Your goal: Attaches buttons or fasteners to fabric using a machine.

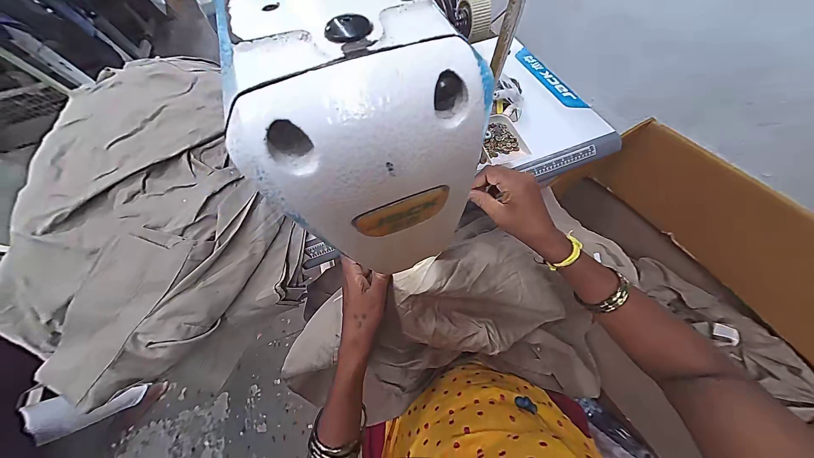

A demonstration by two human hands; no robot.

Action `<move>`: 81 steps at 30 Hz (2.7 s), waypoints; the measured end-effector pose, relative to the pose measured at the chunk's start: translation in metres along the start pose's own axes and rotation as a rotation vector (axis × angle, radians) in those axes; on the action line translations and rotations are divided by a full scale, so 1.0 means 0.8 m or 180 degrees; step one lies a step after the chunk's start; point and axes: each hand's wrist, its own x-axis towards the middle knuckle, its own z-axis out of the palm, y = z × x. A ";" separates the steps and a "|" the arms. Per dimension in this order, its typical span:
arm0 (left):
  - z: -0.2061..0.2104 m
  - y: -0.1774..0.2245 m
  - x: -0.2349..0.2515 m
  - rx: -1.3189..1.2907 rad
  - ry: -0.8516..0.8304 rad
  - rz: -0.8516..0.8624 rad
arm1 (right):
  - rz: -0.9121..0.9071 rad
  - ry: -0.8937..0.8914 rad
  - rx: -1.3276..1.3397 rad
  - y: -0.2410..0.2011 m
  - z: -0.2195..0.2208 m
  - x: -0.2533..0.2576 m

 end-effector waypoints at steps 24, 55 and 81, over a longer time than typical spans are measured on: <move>-0.030 0.019 -0.069 0.0413 -0.0466 0.1216 | -0.2266 -0.0062 -0.0736 -0.078 0.048 -0.014; -0.100 0.017 -0.060 0.0724 -0.0169 0.1110 | -0.0476 -0.1185 0.1025 -0.093 0.035 -0.058; -0.061 -0.015 0.000 0.0935 -0.0710 0.0682 | 0.0678 0.0036 -0.1335 0.087 -0.032 -0.008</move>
